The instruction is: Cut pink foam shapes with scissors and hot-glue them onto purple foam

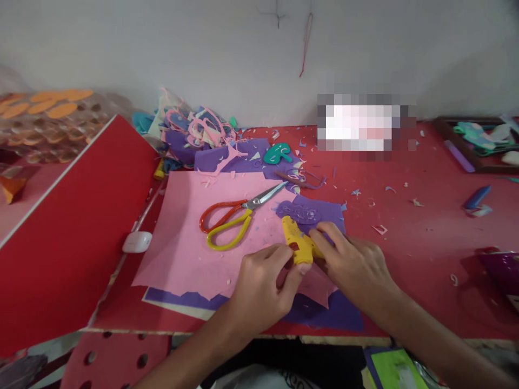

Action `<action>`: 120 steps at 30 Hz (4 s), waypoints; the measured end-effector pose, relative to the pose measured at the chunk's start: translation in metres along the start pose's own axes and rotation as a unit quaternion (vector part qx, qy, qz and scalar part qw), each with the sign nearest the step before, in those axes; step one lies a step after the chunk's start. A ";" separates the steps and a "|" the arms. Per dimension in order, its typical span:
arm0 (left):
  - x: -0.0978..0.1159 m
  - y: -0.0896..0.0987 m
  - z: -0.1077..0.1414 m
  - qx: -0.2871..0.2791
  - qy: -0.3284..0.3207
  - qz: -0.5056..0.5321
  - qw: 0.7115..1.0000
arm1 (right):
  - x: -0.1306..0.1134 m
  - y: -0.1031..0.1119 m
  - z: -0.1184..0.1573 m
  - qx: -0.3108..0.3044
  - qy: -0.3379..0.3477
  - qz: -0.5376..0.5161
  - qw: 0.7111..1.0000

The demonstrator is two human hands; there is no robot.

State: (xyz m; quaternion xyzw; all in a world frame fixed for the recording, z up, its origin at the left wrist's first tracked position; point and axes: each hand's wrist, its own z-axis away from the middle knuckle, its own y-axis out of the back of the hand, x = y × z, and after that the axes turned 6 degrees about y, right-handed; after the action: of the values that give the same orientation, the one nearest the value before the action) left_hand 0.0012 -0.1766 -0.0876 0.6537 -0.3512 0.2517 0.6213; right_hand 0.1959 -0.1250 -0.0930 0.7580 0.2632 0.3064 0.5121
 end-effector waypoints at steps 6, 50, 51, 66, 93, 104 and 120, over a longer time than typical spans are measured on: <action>-0.001 0.000 -0.004 0.000 0.000 -0.007 1.000 | 0.000 -0.001 -0.004 -0.006 -0.001 0.016 1.000; 0.021 -0.026 -0.018 -0.046 -0.007 -0.034 0.998 | 0.023 0.001 0.030 0.023 -0.037 0.055 0.998; 0.021 -0.024 -0.018 -0.052 -0.002 -0.038 0.998 | 0.022 0.001 0.029 0.024 -0.036 0.050 0.998; 0.016 -0.009 -0.008 -0.079 0.049 0.000 0.996 | 0.012 0.005 0.017 -0.011 -0.048 0.041 0.998; 0.018 -0.014 -0.006 -0.038 0.069 0.018 0.997 | 0.009 -0.001 0.015 0.006 -0.031 0.034 0.999; 0.024 -0.012 -0.006 -0.031 0.059 0.001 0.998 | 0.009 0.000 0.016 0.008 -0.035 0.019 0.999; -0.002 0.022 -0.003 0.056 0.007 -0.065 0.996 | 0.036 -0.004 0.021 -0.005 -0.261 -0.391 0.882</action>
State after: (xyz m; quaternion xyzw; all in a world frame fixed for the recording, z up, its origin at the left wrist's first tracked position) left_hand -0.0171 -0.1730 -0.0746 0.7074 -0.2888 0.2346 0.6010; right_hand 0.2347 -0.1108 -0.0959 0.6434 0.3936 -0.1267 0.6443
